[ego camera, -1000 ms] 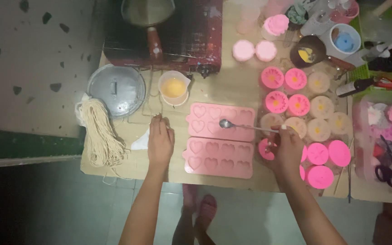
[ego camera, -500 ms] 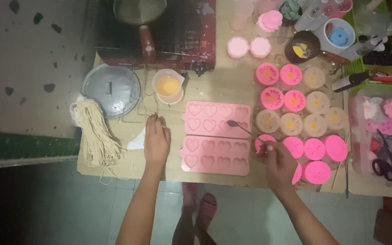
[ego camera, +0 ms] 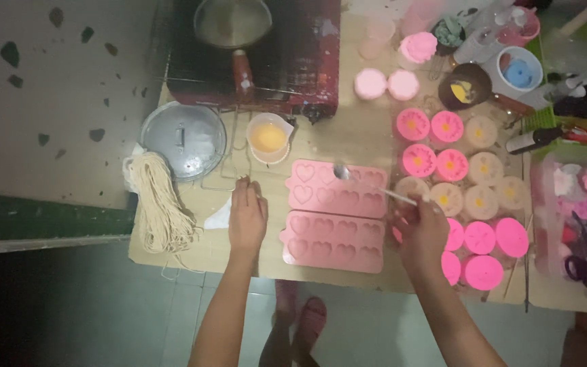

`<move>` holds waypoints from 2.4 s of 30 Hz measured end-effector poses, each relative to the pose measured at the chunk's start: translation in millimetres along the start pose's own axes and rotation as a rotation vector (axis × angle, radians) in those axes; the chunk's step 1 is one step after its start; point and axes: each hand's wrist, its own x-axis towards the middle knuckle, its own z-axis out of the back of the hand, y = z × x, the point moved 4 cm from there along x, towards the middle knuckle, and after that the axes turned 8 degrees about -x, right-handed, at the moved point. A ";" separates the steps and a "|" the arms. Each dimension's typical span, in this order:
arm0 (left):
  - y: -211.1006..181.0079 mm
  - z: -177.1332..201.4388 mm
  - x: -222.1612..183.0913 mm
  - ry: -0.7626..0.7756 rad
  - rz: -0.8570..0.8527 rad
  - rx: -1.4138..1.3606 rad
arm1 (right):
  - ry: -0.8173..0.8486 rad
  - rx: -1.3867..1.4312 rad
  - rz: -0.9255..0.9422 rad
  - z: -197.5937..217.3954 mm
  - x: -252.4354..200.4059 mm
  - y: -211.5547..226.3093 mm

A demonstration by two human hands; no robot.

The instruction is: The recorder uses a spoon to carefully pour melted yellow wax from a cup into heart-shaped silicone molds and wipes away excess wax.

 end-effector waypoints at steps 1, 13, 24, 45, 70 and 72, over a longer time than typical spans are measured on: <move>-0.7 0.5 0.7 -0.003 0.002 0.001 | 0.004 -0.001 0.001 -18.6 3.9 9.4; 6.4 -0.8 1.6 0.063 0.087 -0.016 | 0.621 -0.393 0.750 -202.5 -1.4 35.5; 4.9 -0.5 3.8 0.094 0.094 -0.016 | 0.408 -0.098 0.192 -188.8 57.3 3.6; -10.7 8.3 6.6 0.027 -0.014 -0.042 | 0.071 -0.192 0.047 -28.2 38.3 27.7; -14.6 8.8 3.4 0.034 -0.009 -0.012 | 0.107 -0.830 0.686 71.9 -43.1 19.1; -14.6 8.6 3.3 0.029 0.000 -0.013 | 0.132 -0.898 0.947 65.9 -55.0 24.1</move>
